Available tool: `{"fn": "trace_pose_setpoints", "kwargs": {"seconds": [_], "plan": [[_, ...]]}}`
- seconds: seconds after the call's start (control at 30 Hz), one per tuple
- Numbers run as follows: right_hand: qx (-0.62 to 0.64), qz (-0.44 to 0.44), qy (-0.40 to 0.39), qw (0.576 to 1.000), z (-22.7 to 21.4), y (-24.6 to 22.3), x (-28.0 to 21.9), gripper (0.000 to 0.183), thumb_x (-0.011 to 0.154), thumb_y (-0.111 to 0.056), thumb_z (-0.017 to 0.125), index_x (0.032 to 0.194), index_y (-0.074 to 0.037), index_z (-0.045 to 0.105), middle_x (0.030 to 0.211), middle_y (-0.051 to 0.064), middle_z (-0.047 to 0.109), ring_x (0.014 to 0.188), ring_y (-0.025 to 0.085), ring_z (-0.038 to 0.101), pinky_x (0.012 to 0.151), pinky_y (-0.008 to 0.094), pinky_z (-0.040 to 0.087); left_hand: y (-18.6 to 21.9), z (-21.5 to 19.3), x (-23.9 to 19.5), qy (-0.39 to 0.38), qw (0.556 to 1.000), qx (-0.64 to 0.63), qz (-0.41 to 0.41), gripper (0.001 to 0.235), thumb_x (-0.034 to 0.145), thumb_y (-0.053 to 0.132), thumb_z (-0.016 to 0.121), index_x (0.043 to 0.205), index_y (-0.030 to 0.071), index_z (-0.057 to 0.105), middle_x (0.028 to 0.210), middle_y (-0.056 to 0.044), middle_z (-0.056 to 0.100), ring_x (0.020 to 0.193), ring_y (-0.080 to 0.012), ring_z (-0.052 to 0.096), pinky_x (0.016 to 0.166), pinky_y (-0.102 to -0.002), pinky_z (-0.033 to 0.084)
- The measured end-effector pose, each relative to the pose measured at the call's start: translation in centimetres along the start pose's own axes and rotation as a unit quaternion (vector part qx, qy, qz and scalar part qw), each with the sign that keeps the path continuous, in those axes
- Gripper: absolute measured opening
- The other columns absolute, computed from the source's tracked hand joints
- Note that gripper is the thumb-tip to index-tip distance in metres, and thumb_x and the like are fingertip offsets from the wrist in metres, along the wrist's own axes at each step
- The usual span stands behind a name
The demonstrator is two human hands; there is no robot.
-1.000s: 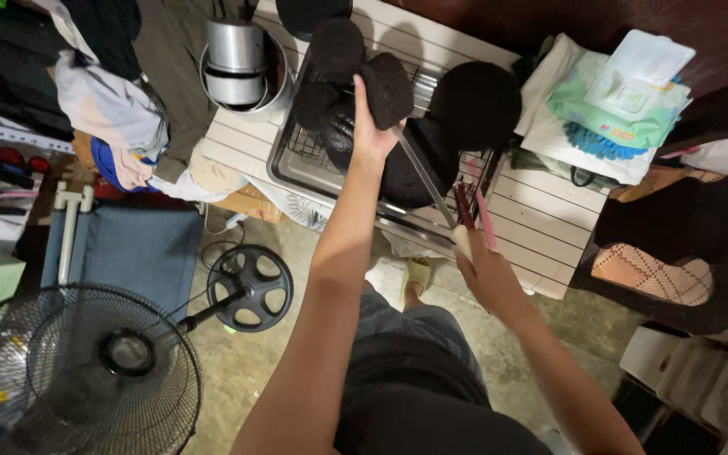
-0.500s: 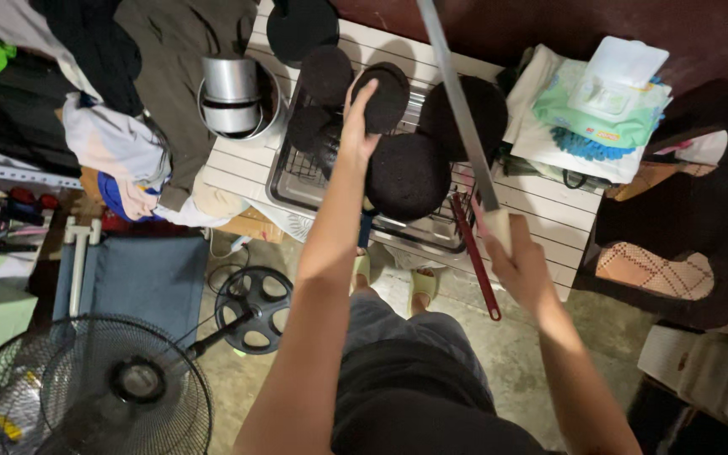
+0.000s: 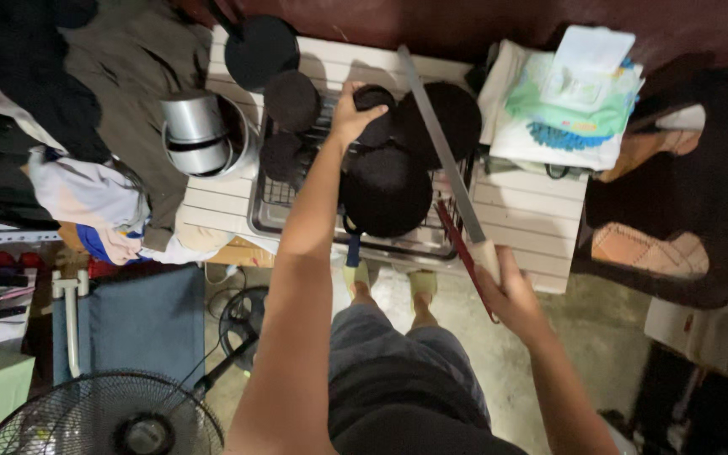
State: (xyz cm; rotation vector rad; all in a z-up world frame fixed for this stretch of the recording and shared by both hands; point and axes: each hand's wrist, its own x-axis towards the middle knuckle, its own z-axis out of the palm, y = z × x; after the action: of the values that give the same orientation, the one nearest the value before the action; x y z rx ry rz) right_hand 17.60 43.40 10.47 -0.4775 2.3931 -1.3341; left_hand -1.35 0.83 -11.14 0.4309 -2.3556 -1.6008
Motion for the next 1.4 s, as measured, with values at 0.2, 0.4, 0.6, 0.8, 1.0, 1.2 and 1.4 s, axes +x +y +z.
{"fn": "trace_pose_setpoints", "kwargs": {"seconds": [0.2,0.4,0.6,0.8,1.0,1.2,1.4], "plan": [[0.023,0.151,-0.027,0.988,0.8,-0.4,0.5,0.029,0.101,-0.026,0.060,0.121,-0.008,0.050,0.062,0.008,0.061,0.043,0.018,0.054,0.040,0.036,0.041,3.7,-1.6,-1.3,-0.043,0.925,0.375,-0.040,0.078,0.092,0.053,0.081,0.148,0.009,0.050,0.158,-0.020,0.044,0.135,-0.0400,0.056,0.106,-0.048,0.054],[0.024,0.126,-0.037,0.991,1.3,-1.3,1.0,0.030,0.099,-0.024,0.059,0.124,-0.011,0.050,0.059,0.006,0.058,0.039,0.016,0.052,0.035,0.035,0.039,8.8,-2.1,-2.7,-0.149,0.884,0.443,0.020,0.103,0.067,0.052,0.094,0.151,0.024,0.040,0.155,-0.018,0.035,0.143,-0.0451,0.033,0.102,-0.054,0.050],[0.018,0.034,-0.013,0.999,1.9,0.2,0.9,0.030,0.100,-0.019,0.061,0.127,-0.009,0.051,0.070,0.008,0.063,0.051,0.017,0.060,0.046,0.034,0.047,9.4,-1.6,-2.3,-0.193,0.851,0.488,0.019,0.108,0.063,0.038,0.096,0.154,0.038,0.038,0.160,-0.018,0.028,0.144,-0.0503,0.031,0.097,-0.053,0.056],[-0.006,0.032,-0.004,0.999,1.9,1.8,-0.1,0.040,0.098,-0.019,0.062,0.134,-0.008,0.048,0.072,0.010,0.066,0.056,0.019,0.066,0.050,0.035,0.049,9.7,-3.0,-4.3,-0.125,0.896,0.426,-0.004,0.088,0.058,0.030,0.098,0.131,0.035,0.050,0.154,-0.017,0.029,0.139,-0.0491,0.036,0.093,-0.051,0.058],[-0.003,0.153,-0.032,0.988,0.9,1.3,-0.5,0.035,0.100,-0.024,0.060,0.128,-0.007,0.051,0.067,0.014,0.066,0.050,0.024,0.062,0.046,0.039,0.046,9.5,-4.5,-6.9,-0.093,0.925,0.361,-0.072,0.089,0.064,0.026,0.097,0.134,0.029,0.043,0.147,-0.021,0.032,0.133,-0.0491,0.044,0.092,-0.053,0.059],[0.015,0.041,-0.014,0.999,0.9,1.0,-0.4,0.035,0.101,-0.023,0.058,0.130,-0.005,0.050,0.072,0.010,0.066,0.055,0.020,0.065,0.049,0.036,0.049,7.2,-4.3,-6.6,-0.075,0.927,0.364,-0.046,0.094,0.065,0.034,0.097,0.140,0.022,0.041,0.146,-0.025,0.031,0.130,-0.0522,0.045,0.097,-0.054,0.054],[-0.027,0.043,-0.026,0.998,0.8,2.2,0.6,0.034,0.100,-0.025,0.057,0.127,-0.006,0.050,0.069,0.009,0.066,0.056,0.018,0.067,0.050,0.037,0.050,6.8,-6.5,-7.8,-0.019,0.926,0.372,0.059,0.072,0.084,0.041,0.085,0.139,0.010,0.050,0.143,-0.021,0.046,0.127,-0.0454,0.055,0.091,-0.052,0.055]]}}
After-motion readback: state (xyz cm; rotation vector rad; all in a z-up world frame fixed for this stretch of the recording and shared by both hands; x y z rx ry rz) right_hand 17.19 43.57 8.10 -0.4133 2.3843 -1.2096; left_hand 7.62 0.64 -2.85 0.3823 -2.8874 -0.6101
